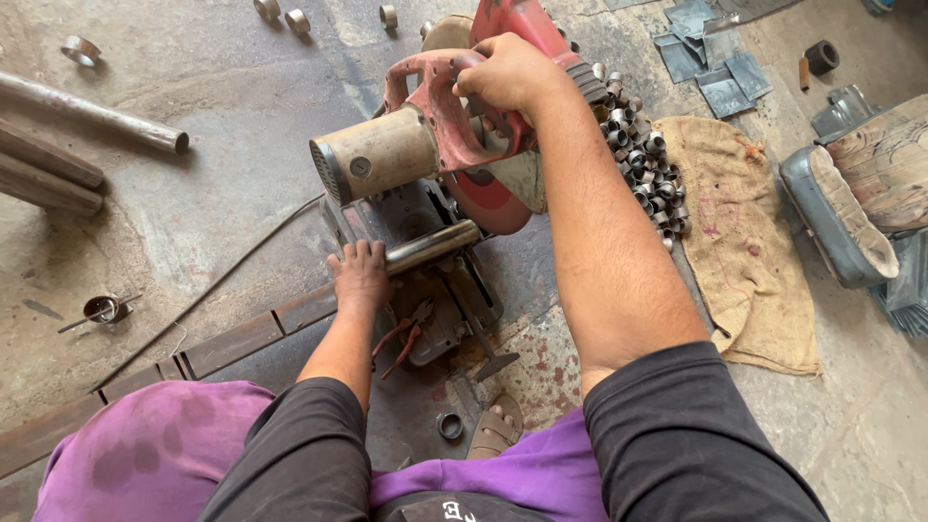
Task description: The person uses a red chop saw to cut a metal pipe clamped in a vise. Sparks fly as the blade cuts through the pipe. The person adjusts the pipe with pliers and continues cutting.
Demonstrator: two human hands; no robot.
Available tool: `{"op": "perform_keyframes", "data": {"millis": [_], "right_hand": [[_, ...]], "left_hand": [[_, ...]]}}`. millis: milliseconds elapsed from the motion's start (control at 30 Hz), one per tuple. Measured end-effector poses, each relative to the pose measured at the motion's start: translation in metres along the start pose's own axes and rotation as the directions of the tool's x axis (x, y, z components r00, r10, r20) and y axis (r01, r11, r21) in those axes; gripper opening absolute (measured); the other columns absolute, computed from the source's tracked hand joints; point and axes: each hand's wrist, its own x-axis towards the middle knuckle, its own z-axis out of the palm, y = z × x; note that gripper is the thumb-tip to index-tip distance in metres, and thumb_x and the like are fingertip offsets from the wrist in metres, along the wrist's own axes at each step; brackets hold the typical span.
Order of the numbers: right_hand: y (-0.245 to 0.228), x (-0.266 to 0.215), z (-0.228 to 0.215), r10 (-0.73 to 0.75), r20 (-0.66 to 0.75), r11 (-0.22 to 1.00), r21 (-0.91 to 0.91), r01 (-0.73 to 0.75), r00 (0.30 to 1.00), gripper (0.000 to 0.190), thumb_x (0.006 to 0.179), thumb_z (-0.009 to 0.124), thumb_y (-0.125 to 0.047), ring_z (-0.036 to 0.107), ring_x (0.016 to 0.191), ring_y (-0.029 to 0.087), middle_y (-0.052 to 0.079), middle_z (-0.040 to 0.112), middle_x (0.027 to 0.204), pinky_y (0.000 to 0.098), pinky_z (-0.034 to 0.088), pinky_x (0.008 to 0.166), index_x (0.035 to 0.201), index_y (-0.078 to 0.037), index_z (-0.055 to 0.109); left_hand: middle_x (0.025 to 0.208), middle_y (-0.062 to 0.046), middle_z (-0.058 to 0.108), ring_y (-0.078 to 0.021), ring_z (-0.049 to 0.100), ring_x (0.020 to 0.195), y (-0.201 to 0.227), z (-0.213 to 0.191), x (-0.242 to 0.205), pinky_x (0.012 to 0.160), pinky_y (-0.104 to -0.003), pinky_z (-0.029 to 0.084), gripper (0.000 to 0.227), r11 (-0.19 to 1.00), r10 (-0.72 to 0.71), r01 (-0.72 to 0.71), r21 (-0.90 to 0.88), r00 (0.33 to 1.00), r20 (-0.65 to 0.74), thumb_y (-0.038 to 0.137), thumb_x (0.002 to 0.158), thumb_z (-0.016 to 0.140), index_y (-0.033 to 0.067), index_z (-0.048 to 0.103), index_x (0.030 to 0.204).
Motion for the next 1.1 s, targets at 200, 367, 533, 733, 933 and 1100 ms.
{"op": "perform_keyframes", "data": {"millis": [200,367,533,733,933,1100], "right_hand": [[0.002,0.000,0.000,0.013,0.019,0.999,0.046,-0.014,1.000,0.037,0.079,0.076,-0.019,0.073,0.078,0.016,0.008,0.077,0.092,0.0355,0.058,0.070,0.113,-0.005,0.074],[0.003,0.001,0.000,0.024,0.007,0.999,0.030,-0.024,1.000,0.036,0.079,0.077,-0.020,0.071,0.077,0.016,0.007,0.076,0.091,0.0358,0.057,0.068,0.112,-0.006,0.074],[-0.001,-0.002,-0.001,-0.004,0.008,1.000,-0.007,0.004,1.000,0.036,0.081,0.076,-0.020,0.071,0.075,0.015,0.006,0.075,0.090,0.0354,0.057,0.067,0.113,-0.006,0.073],[-0.004,-0.022,0.001,0.062,0.023,0.998,0.030,-0.062,0.998,0.031,0.081,0.073,-0.020,0.068,0.069,0.015,0.005,0.073,0.083,0.0352,0.054,0.061,0.109,-0.007,0.072],[0.001,-0.042,0.011,0.106,-0.015,0.993,0.047,-0.105,0.994,0.022,0.082,0.070,-0.018,0.066,0.060,0.016,0.006,0.070,0.071,0.0351,0.053,0.056,0.095,-0.001,0.073],[0.006,-0.051,0.014,0.100,-0.003,0.986,0.138,-0.099,0.995,0.020,0.082,0.068,-0.017,0.065,0.054,0.016,0.007,0.069,0.068,0.0355,0.052,0.050,0.091,0.000,0.073]], "left_hand": [[0.132,-0.008,0.059,-0.0268,0.047,0.133,-0.010,-0.024,-0.013,0.110,-0.056,0.032,0.056,0.998,0.066,-0.067,0.008,0.994,0.090,0.047,0.090,0.067,0.0125,0.057,0.133],[0.127,-0.008,0.063,-0.0262,0.048,0.130,-0.003,-0.007,-0.003,0.112,-0.059,0.029,0.047,0.993,0.095,-0.092,0.078,0.995,-0.027,0.039,0.090,0.067,0.0120,0.063,0.128],[0.128,-0.008,0.061,-0.0276,0.046,0.132,0.000,0.002,0.002,0.113,-0.062,0.025,0.052,0.995,0.083,-0.081,0.050,0.996,-0.038,0.045,0.088,0.070,0.0104,0.064,0.126],[0.129,-0.009,0.061,-0.0276,0.046,0.133,0.001,-0.004,0.001,0.115,-0.064,0.023,0.054,0.995,0.093,-0.092,0.046,0.995,-0.020,0.047,0.088,0.070,0.0099,0.063,0.128],[0.129,-0.008,0.063,-0.0274,0.046,0.134,0.002,-0.008,0.001,0.116,-0.064,0.022,0.053,0.994,0.101,-0.100,0.041,0.994,-0.033,0.047,0.087,0.071,0.0108,0.066,0.126],[0.128,-0.007,0.064,-0.0261,0.047,0.133,0.003,-0.011,-0.001,0.117,-0.064,0.022,0.051,0.995,0.093,-0.092,0.035,0.995,-0.021,0.046,0.086,0.072,0.0122,0.067,0.125]]}}
